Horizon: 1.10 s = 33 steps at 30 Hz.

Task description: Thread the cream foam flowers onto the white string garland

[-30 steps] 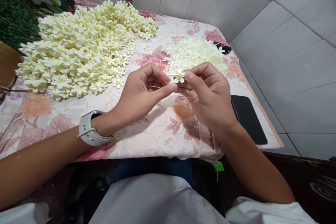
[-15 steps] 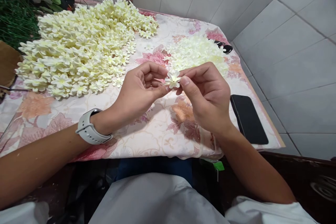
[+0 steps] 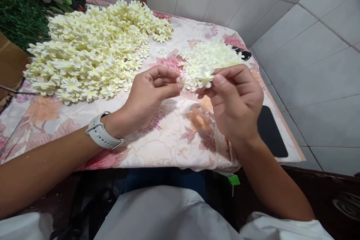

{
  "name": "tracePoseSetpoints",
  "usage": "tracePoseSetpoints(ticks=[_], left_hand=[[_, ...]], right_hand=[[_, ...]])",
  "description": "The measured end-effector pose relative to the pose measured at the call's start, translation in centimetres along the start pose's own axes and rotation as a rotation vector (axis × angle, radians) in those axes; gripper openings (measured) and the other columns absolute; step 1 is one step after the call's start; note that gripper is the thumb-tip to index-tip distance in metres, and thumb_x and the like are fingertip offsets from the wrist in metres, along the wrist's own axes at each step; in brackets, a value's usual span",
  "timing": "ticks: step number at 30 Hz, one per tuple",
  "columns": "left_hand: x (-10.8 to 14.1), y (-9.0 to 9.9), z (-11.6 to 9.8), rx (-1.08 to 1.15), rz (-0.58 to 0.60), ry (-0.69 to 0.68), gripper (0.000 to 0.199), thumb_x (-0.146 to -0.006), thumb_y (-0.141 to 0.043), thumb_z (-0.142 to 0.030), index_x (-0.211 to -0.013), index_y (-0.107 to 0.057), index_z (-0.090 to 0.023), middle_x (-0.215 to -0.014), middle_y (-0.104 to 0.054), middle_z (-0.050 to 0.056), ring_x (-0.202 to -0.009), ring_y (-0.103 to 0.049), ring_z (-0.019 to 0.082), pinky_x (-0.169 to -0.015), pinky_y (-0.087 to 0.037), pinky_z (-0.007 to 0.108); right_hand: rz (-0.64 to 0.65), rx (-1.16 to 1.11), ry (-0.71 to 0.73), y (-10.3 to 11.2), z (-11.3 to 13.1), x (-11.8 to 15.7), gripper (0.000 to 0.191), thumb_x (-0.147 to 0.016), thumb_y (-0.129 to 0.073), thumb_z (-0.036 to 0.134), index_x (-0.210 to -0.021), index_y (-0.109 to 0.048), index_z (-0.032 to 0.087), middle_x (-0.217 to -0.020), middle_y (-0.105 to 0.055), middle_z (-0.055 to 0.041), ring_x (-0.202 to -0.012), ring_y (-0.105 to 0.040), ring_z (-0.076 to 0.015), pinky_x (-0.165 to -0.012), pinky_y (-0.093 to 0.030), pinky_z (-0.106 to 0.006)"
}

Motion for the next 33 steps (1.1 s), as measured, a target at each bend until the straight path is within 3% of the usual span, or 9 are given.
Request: tracePoseSetpoints(ticks=[4, 6, 8, 10, 12, 14, 18, 27, 33], left_hand=[[-1.8, -1.3, -1.0, -0.303, 0.138, -0.232, 0.032, -0.075, -0.097, -0.017, -0.1, -0.077, -0.015, -0.098, -0.08, 0.003, -0.086, -0.077, 0.014, -0.08, -0.067, 0.026], [-2.3, -2.1, -2.0, -0.531, 0.149, -0.409, 0.034, -0.09, -0.089, -0.028, -0.117, -0.076, -0.014, -0.12, -0.081, 0.01, -0.108, -0.077, 0.02, -0.101, -0.066, 0.035], [-1.8, -2.7, -3.5, -0.725, 0.108, -0.605, 0.03, -0.104, -0.073, -0.033, -0.127, -0.073, -0.014, -0.133, -0.078, 0.014, -0.123, -0.073, 0.021, -0.111, -0.061, 0.039], [0.1, -3.6, -4.8, -0.807, 0.109, -0.785, 0.029, -0.109, -0.066, -0.035, -0.126, -0.074, -0.012, -0.125, -0.08, 0.013, -0.114, -0.075, 0.019, -0.103, -0.061, 0.034], [2.6, -4.4, -5.7, -0.811, 0.171, -0.916, 0.029, -0.106, -0.072, -0.034, -0.124, -0.075, -0.01, -0.112, -0.082, 0.011, -0.097, -0.076, 0.015, -0.091, -0.062, 0.028], [4.8, -4.8, -6.3, -0.846, 0.192, -1.001, 0.028, -0.104, -0.076, -0.027, -0.126, -0.075, -0.01, -0.109, -0.084, 0.01, -0.092, -0.077, 0.012, -0.088, -0.062, 0.024], [7.0, -4.9, -6.9, -0.858, 0.189, -1.085, 0.023, -0.102, -0.075, -0.013, -0.125, -0.078, -0.014, -0.102, -0.086, 0.005, -0.091, -0.079, 0.009, -0.087, -0.062, 0.018], [8.1, -4.3, -7.2, -0.755, 0.283, -1.095, 0.039, -0.099, -0.075, -0.006, -0.134, -0.077, -0.022, -0.109, -0.087, 0.003, -0.096, -0.082, 0.01, -0.09, -0.066, 0.018], [8.8, -4.7, -7.4, -0.78, 0.344, -1.093, 0.049, -0.097, -0.073, -0.001, -0.142, -0.073, -0.021, -0.121, -0.086, 0.004, -0.107, -0.084, 0.014, -0.096, -0.069, 0.02]], right_hand=[[-0.137, -0.088, -0.076, 2.3, -1.0, -1.0, 0.018, -0.096, -0.082, 0.029, -0.088, -0.067, 0.024, -0.078, -0.066, 0.0036, -0.065, -0.067, -0.0126, -0.062, -0.057, -0.028], [-0.199, -0.025, -0.051, 3.1, -0.8, -1.0, 0.018, -0.096, -0.082, 0.027, -0.086, -0.067, 0.024, -0.077, -0.066, 0.0039, -0.065, -0.066, -0.0117, -0.061, -0.056, -0.027], [-0.237, 0.079, 0.024, 3.2, 0.0, -0.8, 0.018, -0.097, -0.082, 0.024, -0.085, -0.068, 0.023, -0.076, -0.066, 0.0041, -0.065, -0.065, -0.0107, -0.061, -0.055, -0.026], [-0.212, 0.153, 0.115, 2.4, 1.0, -0.4, 0.017, -0.098, -0.083, 0.025, -0.085, -0.071, 0.023, -0.078, -0.069, 0.0032, -0.066, -0.065, -0.0104, -0.062, -0.056, -0.026], [-0.123, 0.142, 0.179, 1.0, 1.8, -0.1, 0.014, -0.099, -0.083, 0.026, -0.088, -0.075, 0.023, -0.084, -0.073, 0.001, -0.07, -0.066, -0.011, -0.066, -0.058, -0.027], [-0.011, 0.076, 0.199, -0.4, 2.3, 0.2, 0.009, -0.099, -0.083, 0.023, -0.091, -0.078, 0.022, -0.09, -0.077, -0.0011, -0.074, -0.069, -0.0116, -0.069, -0.061, -0.027], [0.11, -0.047, 0.145, -1.7, 2.4, 0.5, 0.005, -0.097, -0.085, 0.018, -0.096, -0.083, 0.023, -0.093, -0.08, -0.0013, -0.076, -0.072, -0.011, -0.068, -0.062, -0.025], [0.292, -0.16, 0.017, -2.6, 1.0, 0.5, 0.013, -0.092, -0.091, 0.021, -0.099, -0.09, 0.032, -0.086, -0.078, 0.0, -0.082, -0.072, -0.0118, -0.077, -0.061, -0.027], [0.304, -0.15, -0.014, -2.6, 1.0, 0.8, 0.013, -0.092, -0.093, 0.027, -0.1, -0.091, 0.037, -0.084, -0.07, -0.0004, -0.079, -0.066, -0.0119, -0.068, -0.057, -0.027]])
Point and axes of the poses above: each hand's wrist, its own x-axis away from the middle knuckle, its own y-axis out of the back of the hand, z = x × y, the point moved 10 cm from there along -x, towards the middle knuckle
